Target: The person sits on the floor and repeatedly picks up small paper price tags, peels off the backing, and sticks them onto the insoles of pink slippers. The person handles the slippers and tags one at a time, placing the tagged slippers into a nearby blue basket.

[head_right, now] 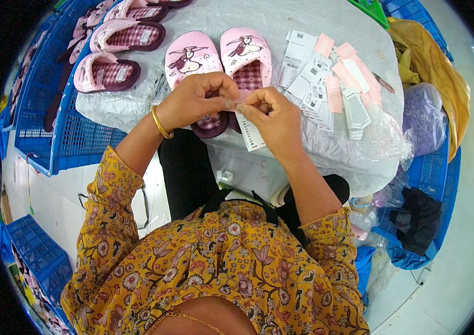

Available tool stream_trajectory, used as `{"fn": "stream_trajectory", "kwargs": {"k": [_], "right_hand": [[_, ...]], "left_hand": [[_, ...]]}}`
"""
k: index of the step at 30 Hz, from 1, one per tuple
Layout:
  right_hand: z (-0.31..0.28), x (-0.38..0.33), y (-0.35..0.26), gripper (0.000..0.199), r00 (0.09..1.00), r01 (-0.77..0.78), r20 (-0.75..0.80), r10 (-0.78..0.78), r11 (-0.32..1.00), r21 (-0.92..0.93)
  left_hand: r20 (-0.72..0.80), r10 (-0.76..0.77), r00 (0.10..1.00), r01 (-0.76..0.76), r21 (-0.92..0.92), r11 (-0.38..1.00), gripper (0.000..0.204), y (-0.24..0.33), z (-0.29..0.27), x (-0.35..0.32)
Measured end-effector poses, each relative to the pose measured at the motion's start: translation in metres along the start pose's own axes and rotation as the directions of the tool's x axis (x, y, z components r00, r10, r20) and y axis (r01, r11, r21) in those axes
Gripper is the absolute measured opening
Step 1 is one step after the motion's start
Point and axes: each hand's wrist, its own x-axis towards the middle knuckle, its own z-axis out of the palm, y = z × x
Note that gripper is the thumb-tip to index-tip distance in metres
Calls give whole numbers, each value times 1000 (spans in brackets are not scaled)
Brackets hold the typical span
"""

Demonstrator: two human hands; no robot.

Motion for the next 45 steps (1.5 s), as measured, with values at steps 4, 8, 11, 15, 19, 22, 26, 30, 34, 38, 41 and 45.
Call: {"fn": "stream_trajectory", "kwargs": {"k": [4, 8, 11, 15, 19, 22, 26, 30, 34, 38, 41, 45], "right_hand": [[-1, 1, -1, 14, 999, 19, 30, -18, 1000, -21], [-3, 1, -1, 13, 999, 4, 50, -2, 1000, -30], [-3, 1, -1, 13, 998, 1, 56, 2, 998, -56], [-2, 0, -5, 13, 997, 7, 75, -2, 997, -74], [-1, -1, -5, 13, 992, 96, 91, -84, 986, -139], [-1, -3, -7, 13, 992, 93, 91, -83, 988, -120], [0, -3, -3, 12, 996, 66, 62, -58, 988, -143], [1, -4, -1, 13, 996, 74, 55, -66, 984, -159], [0, 1, -6, 12, 996, 58, 80, -45, 984, -169], [-6, 14, -23, 26, 995, 48, 102, -25, 971, -233], [-2, 30, -41, 49, 980, 160, 177, -96, 904, -397], [17, 46, -55, 53, 957, 231, 288, -41, 708, -668]], "left_hand": [[48, 51, 998, -54, 66, 996, 14, -4, -3, 4], [65, 88, 994, -95, 115, 989, 14, -6, -3, 8], [77, 86, 993, -98, 162, 982, 15, -3, -3, 9], [65, 69, 995, -81, 205, 975, 14, -1, -2, 9], [53, 81, 995, -89, 169, 982, 12, -6, -2, 10], [19, 72, 997, -73, 111, 991, 11, -8, 0, 9], [-16, 66, 998, -65, 38, 997, 11, -7, 2, 8], [-10, 112, 994, -113, -28, 993, 10, -11, 5, 8], [-13, -80, 997, 80, 29, 996, 12, 5, 3, 2], [-474, 373, 797, -189, 391, 901, 11, 20, -8, -15], [-678, 516, 524, -185, 500, 846, 9, -2, -33, -23], [-643, 639, 423, -95, 670, 736, 8, -25, -40, -35]]}}
